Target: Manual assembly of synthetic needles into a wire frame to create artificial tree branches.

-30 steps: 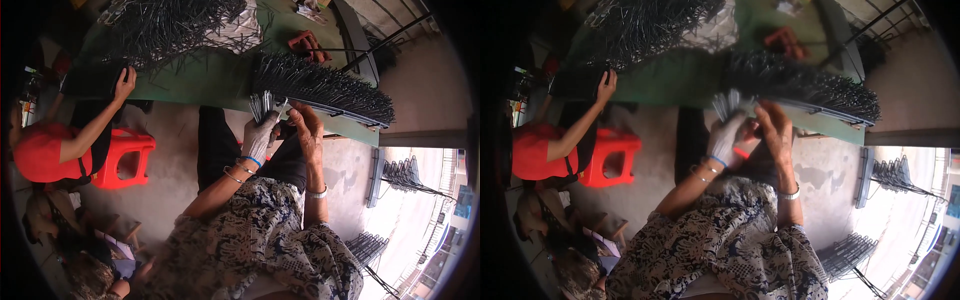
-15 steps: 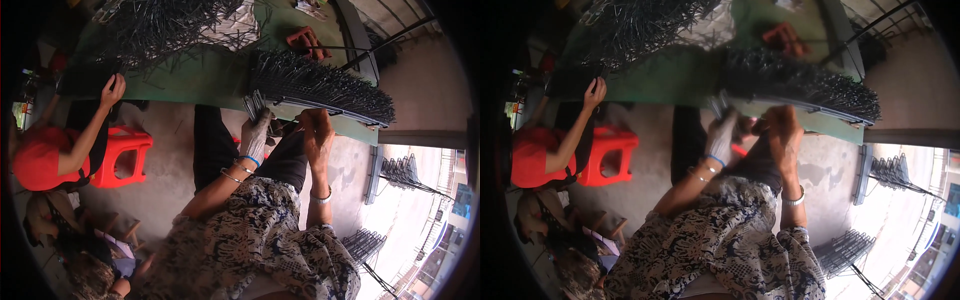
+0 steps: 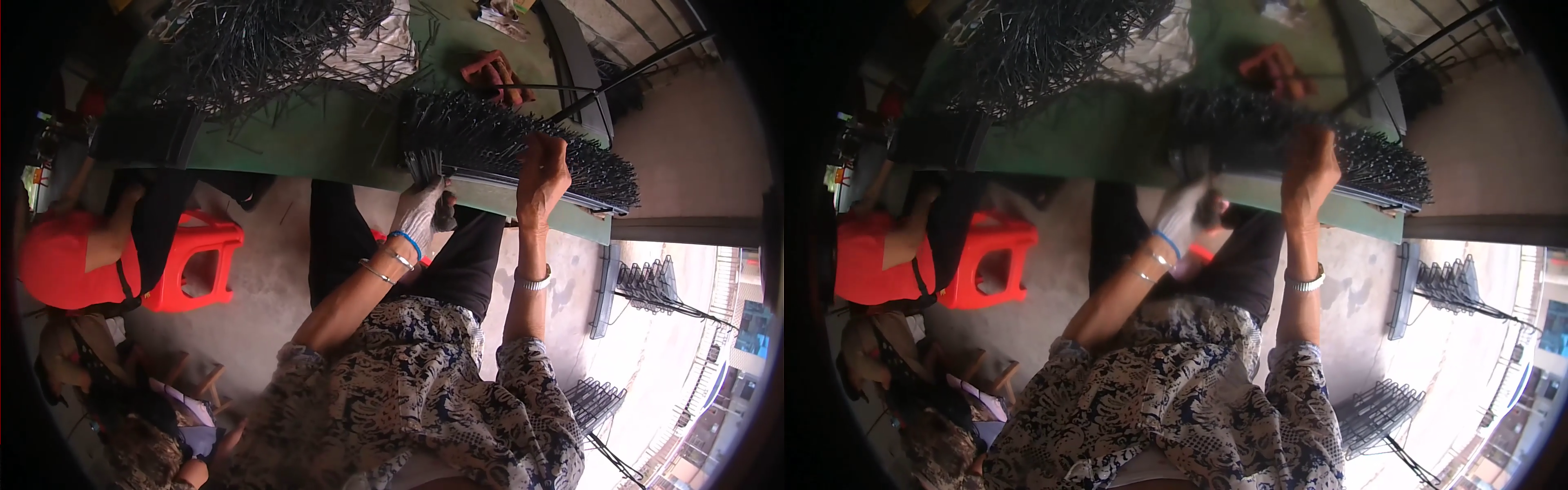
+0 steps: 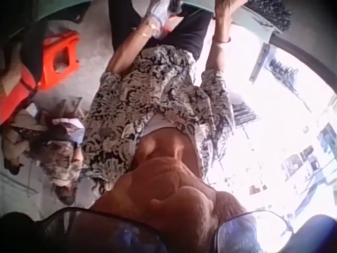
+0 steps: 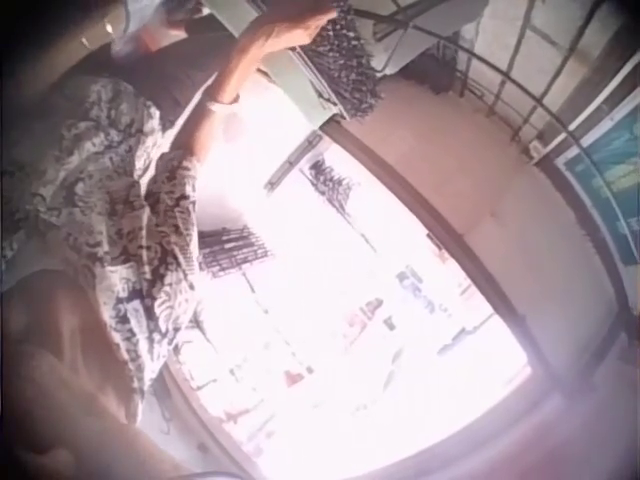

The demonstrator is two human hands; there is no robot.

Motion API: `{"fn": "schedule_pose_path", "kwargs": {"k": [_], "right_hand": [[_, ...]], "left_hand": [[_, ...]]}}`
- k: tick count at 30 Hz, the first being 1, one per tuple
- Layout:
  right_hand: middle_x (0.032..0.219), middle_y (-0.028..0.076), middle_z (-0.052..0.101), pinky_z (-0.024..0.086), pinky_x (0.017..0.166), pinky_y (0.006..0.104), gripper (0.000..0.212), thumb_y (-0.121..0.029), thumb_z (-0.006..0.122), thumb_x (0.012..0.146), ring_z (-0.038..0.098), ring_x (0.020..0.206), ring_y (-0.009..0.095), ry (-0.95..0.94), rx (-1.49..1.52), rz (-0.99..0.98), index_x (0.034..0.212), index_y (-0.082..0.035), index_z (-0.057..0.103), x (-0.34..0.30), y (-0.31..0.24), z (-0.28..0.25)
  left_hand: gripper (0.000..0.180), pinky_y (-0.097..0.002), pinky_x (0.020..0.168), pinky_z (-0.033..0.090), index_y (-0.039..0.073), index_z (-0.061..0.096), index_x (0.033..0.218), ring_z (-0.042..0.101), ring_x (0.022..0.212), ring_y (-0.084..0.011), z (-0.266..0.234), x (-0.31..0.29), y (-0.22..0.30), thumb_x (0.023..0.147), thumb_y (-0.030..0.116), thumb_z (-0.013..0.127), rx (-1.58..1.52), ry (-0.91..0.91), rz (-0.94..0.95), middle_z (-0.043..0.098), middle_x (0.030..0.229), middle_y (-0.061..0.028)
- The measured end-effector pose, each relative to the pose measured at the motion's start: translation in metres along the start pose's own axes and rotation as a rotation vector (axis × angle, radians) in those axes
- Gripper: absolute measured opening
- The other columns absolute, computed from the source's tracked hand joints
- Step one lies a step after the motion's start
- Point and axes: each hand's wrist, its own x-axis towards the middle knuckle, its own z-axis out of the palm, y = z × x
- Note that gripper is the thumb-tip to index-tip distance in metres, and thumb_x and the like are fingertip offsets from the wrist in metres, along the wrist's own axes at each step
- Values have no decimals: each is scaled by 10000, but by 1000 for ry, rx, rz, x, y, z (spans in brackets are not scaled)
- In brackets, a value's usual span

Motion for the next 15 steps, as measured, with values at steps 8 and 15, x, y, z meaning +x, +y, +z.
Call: {"fn": "schedule_pose_path", "kwargs": {"k": [8,15], "right_hand": [[708,84,631,473,586,271,85,-112,620,932,608,612,112,-76,-80,-19,941,-28,622,11,8,9],[777,118,640,490,641,331,57,-114,623,915,632,672,239,-168,-165,-49,942,-65,632,15,-7,11]], "left_hand": [[154,-196,367,325,99,660,944,503,450,-75,12,-39,20,931,252,670,158,-17,-21,634,687,-33],[168,-193,373,318,73,661,890,521,464,-66,15,-55,21,897,232,716,131,-53,-4,669,706,-47]]}}
